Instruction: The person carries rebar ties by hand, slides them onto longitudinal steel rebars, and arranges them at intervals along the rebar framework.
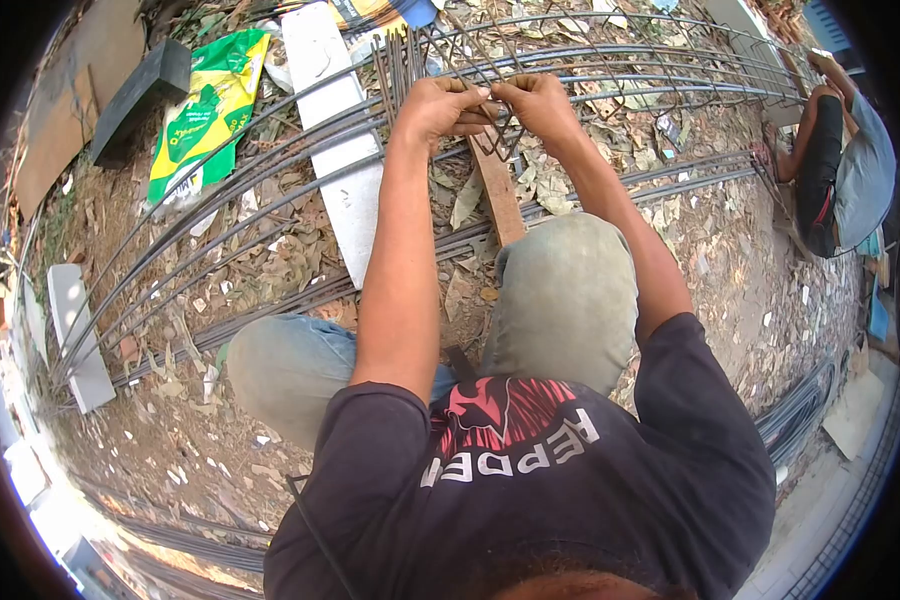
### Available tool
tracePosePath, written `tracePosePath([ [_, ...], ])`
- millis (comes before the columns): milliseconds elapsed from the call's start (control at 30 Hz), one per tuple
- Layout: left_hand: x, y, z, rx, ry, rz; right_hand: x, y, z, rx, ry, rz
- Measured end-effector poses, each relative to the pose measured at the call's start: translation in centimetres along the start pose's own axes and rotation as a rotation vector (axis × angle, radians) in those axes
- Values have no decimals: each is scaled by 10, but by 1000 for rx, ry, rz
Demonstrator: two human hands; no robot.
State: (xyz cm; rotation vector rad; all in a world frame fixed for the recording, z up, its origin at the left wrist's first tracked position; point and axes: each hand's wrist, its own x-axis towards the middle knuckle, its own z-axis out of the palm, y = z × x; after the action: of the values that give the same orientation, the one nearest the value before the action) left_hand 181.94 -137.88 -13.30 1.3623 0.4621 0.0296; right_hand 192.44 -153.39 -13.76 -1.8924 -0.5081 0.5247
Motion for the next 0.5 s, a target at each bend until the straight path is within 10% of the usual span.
tracePosePath([
  [500, -3, 7, 0, 40, 30, 1, -20, -10, -6, -677, 258, -263],
])
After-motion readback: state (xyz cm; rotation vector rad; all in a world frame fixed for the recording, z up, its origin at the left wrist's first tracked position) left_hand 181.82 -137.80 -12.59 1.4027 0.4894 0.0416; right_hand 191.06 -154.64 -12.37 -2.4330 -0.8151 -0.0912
